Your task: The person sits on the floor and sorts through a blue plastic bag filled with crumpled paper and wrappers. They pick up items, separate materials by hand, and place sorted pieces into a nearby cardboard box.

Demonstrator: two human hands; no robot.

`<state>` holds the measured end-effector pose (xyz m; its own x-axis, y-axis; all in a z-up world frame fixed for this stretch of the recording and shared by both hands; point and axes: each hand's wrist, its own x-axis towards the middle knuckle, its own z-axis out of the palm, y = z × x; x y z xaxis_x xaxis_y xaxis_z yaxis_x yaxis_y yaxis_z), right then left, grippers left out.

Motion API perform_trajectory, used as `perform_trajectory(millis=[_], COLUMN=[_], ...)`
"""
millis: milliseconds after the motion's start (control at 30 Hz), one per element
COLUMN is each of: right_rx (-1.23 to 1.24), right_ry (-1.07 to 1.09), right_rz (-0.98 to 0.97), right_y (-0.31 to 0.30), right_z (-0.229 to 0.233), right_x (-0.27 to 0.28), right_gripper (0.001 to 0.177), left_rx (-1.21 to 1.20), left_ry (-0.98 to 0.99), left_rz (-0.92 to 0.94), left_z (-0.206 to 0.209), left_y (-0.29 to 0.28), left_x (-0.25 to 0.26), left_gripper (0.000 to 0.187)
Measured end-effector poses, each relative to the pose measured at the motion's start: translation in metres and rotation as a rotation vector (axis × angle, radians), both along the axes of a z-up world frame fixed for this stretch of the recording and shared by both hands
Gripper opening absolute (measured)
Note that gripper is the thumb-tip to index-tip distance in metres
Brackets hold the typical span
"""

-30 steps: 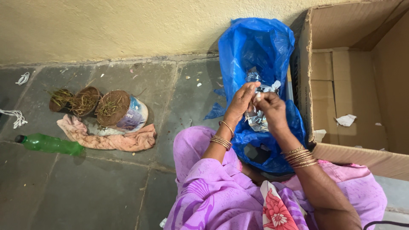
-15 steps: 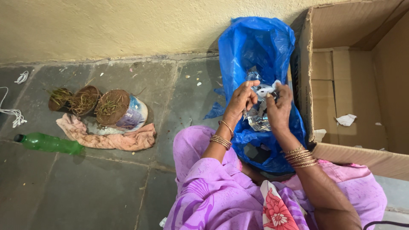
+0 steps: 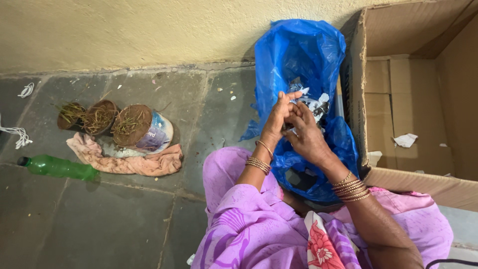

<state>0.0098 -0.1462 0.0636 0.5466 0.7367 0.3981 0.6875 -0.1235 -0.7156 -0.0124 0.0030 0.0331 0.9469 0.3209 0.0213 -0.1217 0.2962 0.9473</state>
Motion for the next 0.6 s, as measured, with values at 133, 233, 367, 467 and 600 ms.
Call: perform_trajectory(millis=[133, 233, 367, 467, 600], right_rx=[-0.086, -0.031, -0.005, 0.02, 0.031], right_ry=[-0.116, -0.22, -0.21, -0.472, -0.296], right_rz=[-0.088, -0.159, -0.252, -0.327, -0.385], right_y=[-0.003, -0.005, -0.014, -0.022, -0.049], right_z=[0.006, 0.003, 0.002, 0.008, 0.03], right_x=[0.0, 0.002, 0.012, 0.019, 0.038], right_gripper=[0.038, 0.025, 0.022, 0.021, 0.026], left_rx=[-0.084, -0.125, -0.128, -0.062, -0.044], left_ry=[-0.023, -0.032, -0.03, -0.033, -0.041], left_rz=[-0.029, -0.041, -0.072, -0.039, -0.018], left_z=[-0.008, -0.015, -0.019, -0.017, -0.014], left_y=[0.002, 0.005, 0.007, 0.004, 0.002], left_x=[0.004, 0.008, 0.012, 0.01, 0.008], left_gripper=[0.098, 0.099, 0.1, 0.102, 0.102])
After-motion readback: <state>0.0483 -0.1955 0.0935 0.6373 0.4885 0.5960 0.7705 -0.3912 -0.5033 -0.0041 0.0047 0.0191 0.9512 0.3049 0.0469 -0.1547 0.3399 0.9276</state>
